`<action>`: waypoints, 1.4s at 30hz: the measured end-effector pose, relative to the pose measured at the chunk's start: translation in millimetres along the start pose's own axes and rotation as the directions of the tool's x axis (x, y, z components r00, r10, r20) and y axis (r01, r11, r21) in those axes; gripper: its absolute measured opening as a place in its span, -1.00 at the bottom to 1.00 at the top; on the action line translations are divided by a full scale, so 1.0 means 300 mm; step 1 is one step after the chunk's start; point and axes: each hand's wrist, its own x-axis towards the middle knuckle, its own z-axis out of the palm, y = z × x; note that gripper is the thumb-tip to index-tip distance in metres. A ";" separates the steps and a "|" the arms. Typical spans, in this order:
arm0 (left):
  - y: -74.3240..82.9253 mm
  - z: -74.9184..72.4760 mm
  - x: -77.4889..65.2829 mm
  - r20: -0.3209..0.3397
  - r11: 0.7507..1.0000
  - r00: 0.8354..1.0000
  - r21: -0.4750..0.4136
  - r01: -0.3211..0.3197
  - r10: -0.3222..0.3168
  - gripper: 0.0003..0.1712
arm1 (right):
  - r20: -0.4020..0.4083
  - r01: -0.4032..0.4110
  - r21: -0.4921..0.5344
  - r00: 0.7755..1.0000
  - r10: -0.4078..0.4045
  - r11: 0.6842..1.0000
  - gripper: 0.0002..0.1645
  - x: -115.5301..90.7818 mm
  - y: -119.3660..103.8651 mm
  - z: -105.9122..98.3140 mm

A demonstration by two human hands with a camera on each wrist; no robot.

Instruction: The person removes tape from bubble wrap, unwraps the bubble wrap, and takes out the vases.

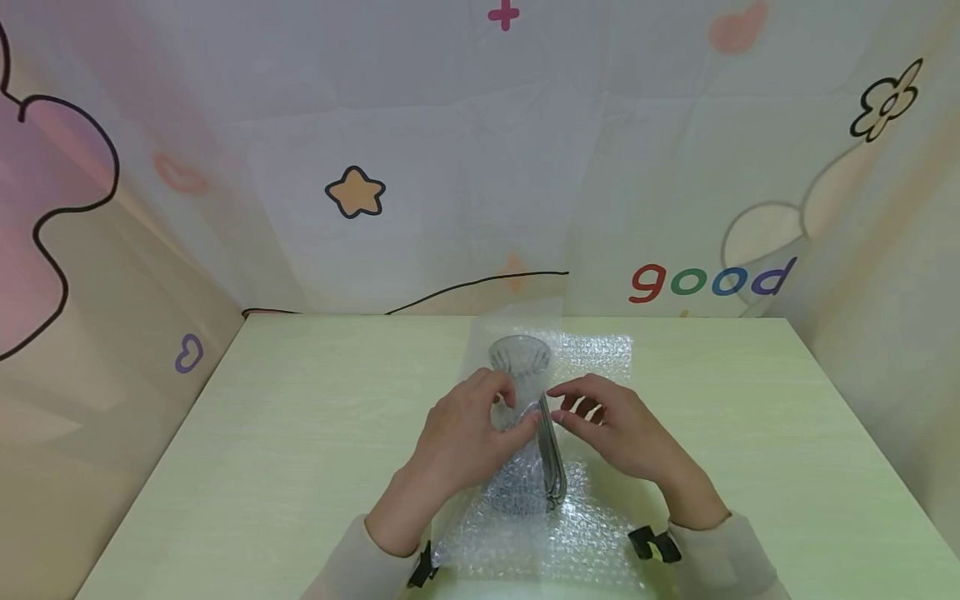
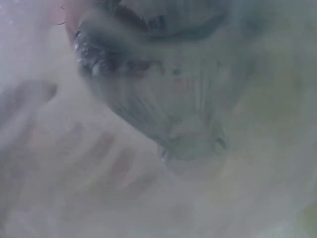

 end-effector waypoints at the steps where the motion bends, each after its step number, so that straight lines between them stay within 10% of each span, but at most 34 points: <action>1: 0.000 -0.002 0.000 -0.002 1.000 1.000 -0.003 0.001 -0.001 -0.66 | -0.001 -0.019 -0.007 1.000 0.019 1.000 -0.65 0.001 0.006 -0.001; 19: -0.018 -0.061 0.000 -0.035 0.990 0.994 -0.090 0.105 -0.108 -0.70 | 0.004 -0.239 -0.155 0.970 0.243 0.959 -0.48 -0.007 0.071 -0.012; 42: -0.053 -0.175 -0.012 -0.030 0.981 0.987 -0.121 0.153 -0.158 -0.81 | 0.116 -0.275 -0.209 0.946 0.303 0.938 -0.34 -0.011 0.101 -0.004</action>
